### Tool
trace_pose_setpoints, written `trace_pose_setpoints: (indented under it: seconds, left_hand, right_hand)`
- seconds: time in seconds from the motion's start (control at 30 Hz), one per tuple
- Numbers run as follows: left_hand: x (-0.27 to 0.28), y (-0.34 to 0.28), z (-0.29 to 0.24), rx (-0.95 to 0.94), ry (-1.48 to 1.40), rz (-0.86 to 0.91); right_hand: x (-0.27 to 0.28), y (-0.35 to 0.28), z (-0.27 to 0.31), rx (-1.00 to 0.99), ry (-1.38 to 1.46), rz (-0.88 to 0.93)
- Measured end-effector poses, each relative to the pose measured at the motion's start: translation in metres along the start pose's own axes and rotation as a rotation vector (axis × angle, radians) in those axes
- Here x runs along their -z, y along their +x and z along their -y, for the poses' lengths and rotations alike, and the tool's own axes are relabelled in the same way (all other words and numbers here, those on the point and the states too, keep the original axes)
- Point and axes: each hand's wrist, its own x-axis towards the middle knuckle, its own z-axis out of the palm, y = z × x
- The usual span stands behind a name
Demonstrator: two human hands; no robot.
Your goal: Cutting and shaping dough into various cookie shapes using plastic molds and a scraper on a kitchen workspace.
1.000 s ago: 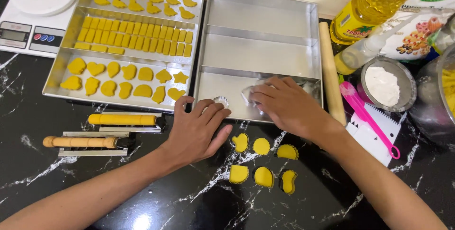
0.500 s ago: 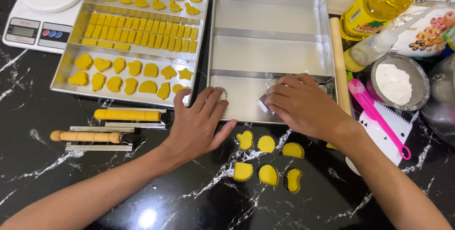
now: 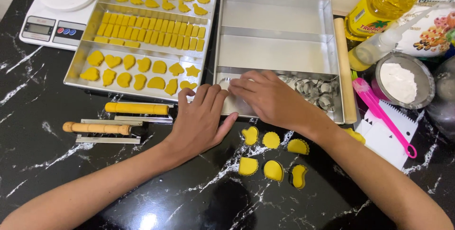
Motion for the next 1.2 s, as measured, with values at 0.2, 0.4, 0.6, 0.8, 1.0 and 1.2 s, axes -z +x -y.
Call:
trace_pose_setpoints:
  seconds: [0.2,0.4,0.6,0.8,1.0,1.2]
  left_hand:
    - [-0.006,-0.004,0.0,-0.038,-0.148,-0.082]
    - [-0.005,-0.005,0.002,-0.064,-0.123,-0.056]
    - [-0.007,-0.005,0.006,-0.103,-0.078,-0.033]
    - [-0.011,-0.006,0.005,-0.068,-0.121,-0.091]
    - [-0.007,-0.008,0.002,-0.127,-0.014,-0.093]
    - [-0.007,-0.009,0.002,-0.195,-0.003,-0.091]
  right_hand:
    - [-0.003,0.006,-0.001,-0.004,-0.049,0.026]
    - [-0.005,0.011,-0.002,-0.037,-0.053,0.071]
    - [0.041,-0.006,0.025,-0.145,0.131,0.115]
    - [0.057,-0.038,0.063,-0.202,0.198,0.165]
    - [0.036,-0.045,0.062,-0.316,0.171,0.167]
    - [0.02,-0.049,0.068,-0.28,0.145,0.159]
